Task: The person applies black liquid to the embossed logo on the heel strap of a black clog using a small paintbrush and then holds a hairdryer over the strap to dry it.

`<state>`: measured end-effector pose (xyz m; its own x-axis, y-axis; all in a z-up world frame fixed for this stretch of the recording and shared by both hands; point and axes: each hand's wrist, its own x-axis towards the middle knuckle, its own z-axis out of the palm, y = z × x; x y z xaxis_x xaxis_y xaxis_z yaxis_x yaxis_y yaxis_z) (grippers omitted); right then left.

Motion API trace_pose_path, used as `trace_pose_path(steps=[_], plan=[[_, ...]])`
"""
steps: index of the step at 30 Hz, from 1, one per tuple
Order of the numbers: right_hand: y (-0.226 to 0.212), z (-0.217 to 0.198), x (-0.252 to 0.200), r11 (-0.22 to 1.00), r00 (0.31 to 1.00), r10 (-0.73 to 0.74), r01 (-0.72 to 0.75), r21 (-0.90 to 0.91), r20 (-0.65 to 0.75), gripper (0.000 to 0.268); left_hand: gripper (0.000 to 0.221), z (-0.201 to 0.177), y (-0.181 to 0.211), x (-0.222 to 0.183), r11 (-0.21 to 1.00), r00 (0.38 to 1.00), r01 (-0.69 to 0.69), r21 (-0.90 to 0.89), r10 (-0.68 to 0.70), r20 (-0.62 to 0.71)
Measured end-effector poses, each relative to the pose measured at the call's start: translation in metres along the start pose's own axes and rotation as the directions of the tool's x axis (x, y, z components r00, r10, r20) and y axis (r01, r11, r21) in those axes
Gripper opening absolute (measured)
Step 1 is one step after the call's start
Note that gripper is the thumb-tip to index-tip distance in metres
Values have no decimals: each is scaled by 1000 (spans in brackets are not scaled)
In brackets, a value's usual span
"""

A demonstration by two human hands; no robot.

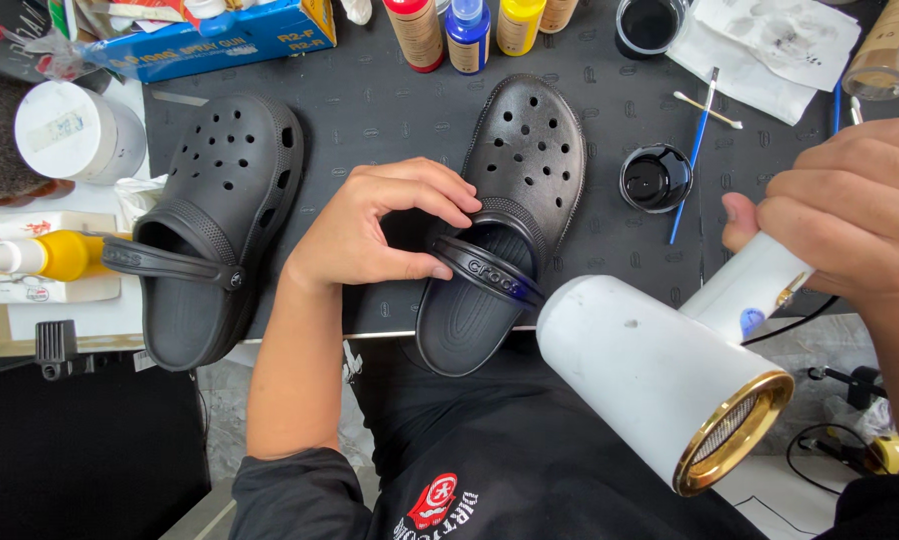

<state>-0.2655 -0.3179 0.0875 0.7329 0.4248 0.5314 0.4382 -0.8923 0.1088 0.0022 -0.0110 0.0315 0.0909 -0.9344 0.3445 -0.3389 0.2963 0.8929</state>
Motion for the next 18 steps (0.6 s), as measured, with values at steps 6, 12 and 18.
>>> trace_pose_path(steps=[6,12,18], plan=[[7,9,1,999,999,34,-35,-40,-24,22,31,4,2,1,998,998,-12,60,15,-61],[10,14,-5,998,999,43,-41,56,-32,21,28,10,3,1,994,994,-9,104,20,-108],[11,12,-3,996,999,16,-12,89,-45,23,26,13,-2,0,994,987,3,108,14,-161]])
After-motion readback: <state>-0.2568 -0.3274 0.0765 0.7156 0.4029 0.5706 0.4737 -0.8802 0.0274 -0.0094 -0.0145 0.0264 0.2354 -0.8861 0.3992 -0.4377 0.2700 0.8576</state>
